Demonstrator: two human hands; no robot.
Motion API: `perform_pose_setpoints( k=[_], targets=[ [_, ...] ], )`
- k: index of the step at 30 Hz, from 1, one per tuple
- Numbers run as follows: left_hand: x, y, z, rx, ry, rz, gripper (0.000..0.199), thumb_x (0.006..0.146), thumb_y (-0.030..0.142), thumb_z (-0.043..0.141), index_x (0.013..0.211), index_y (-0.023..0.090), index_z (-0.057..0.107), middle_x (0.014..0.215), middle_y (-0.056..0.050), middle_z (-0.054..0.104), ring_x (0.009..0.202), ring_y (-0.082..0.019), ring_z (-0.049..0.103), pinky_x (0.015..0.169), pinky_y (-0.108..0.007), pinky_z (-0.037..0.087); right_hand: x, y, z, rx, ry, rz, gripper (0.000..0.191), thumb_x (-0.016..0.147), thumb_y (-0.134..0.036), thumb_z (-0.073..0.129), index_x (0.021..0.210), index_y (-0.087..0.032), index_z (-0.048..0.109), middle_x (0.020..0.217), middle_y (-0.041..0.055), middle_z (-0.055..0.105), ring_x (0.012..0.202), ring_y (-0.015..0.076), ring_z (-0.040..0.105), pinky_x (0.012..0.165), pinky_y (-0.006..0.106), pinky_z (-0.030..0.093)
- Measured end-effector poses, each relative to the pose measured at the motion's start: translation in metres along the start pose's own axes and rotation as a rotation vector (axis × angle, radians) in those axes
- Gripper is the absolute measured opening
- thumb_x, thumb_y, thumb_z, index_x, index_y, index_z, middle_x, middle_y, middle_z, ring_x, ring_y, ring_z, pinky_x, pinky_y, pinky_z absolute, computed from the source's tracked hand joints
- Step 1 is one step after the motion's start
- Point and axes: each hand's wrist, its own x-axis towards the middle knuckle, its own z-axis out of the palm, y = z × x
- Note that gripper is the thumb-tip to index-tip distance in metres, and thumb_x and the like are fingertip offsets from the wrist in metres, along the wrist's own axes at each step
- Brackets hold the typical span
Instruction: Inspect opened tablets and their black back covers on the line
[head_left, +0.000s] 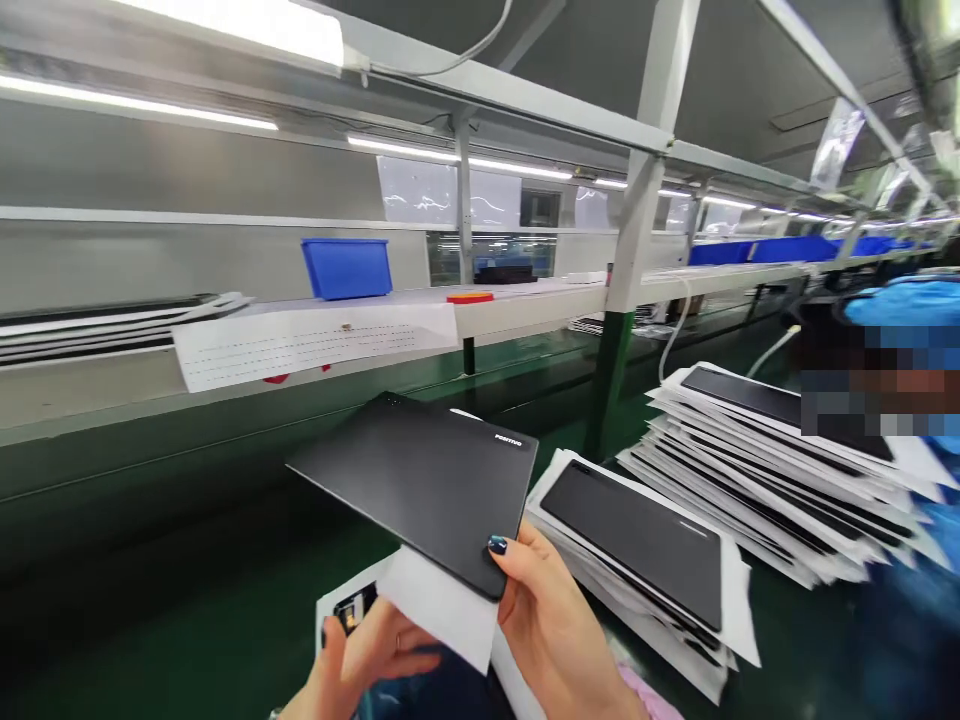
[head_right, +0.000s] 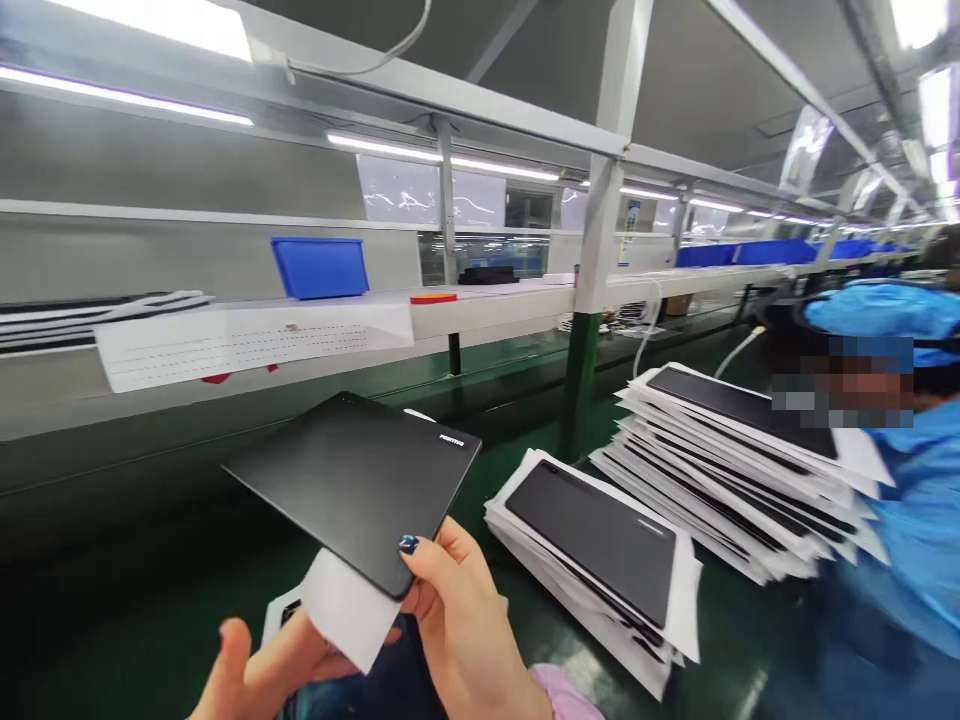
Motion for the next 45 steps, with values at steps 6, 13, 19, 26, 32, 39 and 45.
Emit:
perform_pose_setpoints(
  k=[6,13,19,26,32,39,45],
  targets=[
    [-0.012,0.031,-0.007,-0.506,0.669,0.316,0.059,0.082,0.073,0.058,0.123,0.033,0.071,0.128,-0.004,0.071,0.135,-0.037,0.051,0.107,-0.046,0.047,0.007,0.007,0.003,-0.199,-0.207,0.158,0.033,0.068,-0.048,0.09,0.081,-0.02,0.076,0.074,0.0013,0.069,0.063,0.0144,0.061,0.062,0.024,0.05],
    [-0.014,0.04,-0.039,-0.594,1.098,0.375,0.007,0.067,0.02,0.076,0.073,0.021,0.072,0.072,0.001,0.074,0.071,-0.017,0.069,0.063,-0.024,0.059,0.048,0.006,-0.017,-0.75,-0.308,0.099,0.05,0.075,-0.064,0.079,0.1,-0.022,0.075,0.102,0.0103,0.074,0.096,0.0292,0.069,0.089,0.04,0.055],
    [-0.032,0.035,-0.052,-0.513,0.977,0.272,0.03,0.049,0.026,0.092,0.071,0.016,0.075,0.068,-0.004,0.074,0.071,-0.023,0.071,0.065,-0.03,0.061,0.075,-0.006,-0.032,-0.674,-0.157,-0.065,0.063,0.079,-0.059,0.078,0.133,-0.033,0.059,0.146,0.0103,0.056,0.123,0.0298,0.062,0.092,0.036,0.057],
    [-0.032,0.032,-0.033,-0.31,0.894,0.218,0.024,0.054,0.029,0.091,0.07,0.018,0.077,0.064,-0.003,0.073,0.066,-0.025,0.072,0.048,-0.026,0.054,0.074,-0.001,-0.025,-0.525,-0.429,0.345,0.038,0.073,-0.052,0.085,0.093,-0.02,0.082,0.085,0.0075,0.077,0.076,0.0222,0.073,0.07,0.029,0.057],
    [-0.03,0.032,-0.041,-0.362,0.787,0.171,0.035,0.06,0.038,0.094,0.086,0.019,0.081,0.08,-0.003,0.079,0.073,-0.022,0.073,0.064,-0.025,0.06,0.076,0.005,-0.022,-0.435,-0.35,0.411,0.032,0.071,-0.047,0.089,0.079,-0.017,0.082,0.065,0.0034,0.074,0.061,0.0159,0.07,0.058,0.02,0.053],
    [-0.021,0.036,-0.048,-0.475,0.698,0.089,0.031,0.09,0.035,0.07,0.11,0.013,0.078,0.111,-0.012,0.079,0.112,-0.033,0.07,0.103,-0.039,0.054,0.074,-0.004,-0.016,-0.263,-0.118,0.48,0.031,0.06,-0.042,0.097,0.075,-0.019,0.081,0.064,0.003,0.076,0.058,0.0175,0.073,0.057,0.02,0.059],
    [-0.01,0.041,-0.036,-0.563,0.634,0.025,0.049,0.1,0.044,0.047,0.127,0.008,0.069,0.118,-0.014,0.076,0.119,-0.033,0.067,0.108,-0.043,0.05,0.075,0.008,-0.019,-0.272,-0.084,0.542,0.027,0.062,-0.034,0.096,0.077,-0.018,0.08,0.074,0.0044,0.079,0.062,0.0186,0.075,0.056,0.021,0.061]
  ],
)
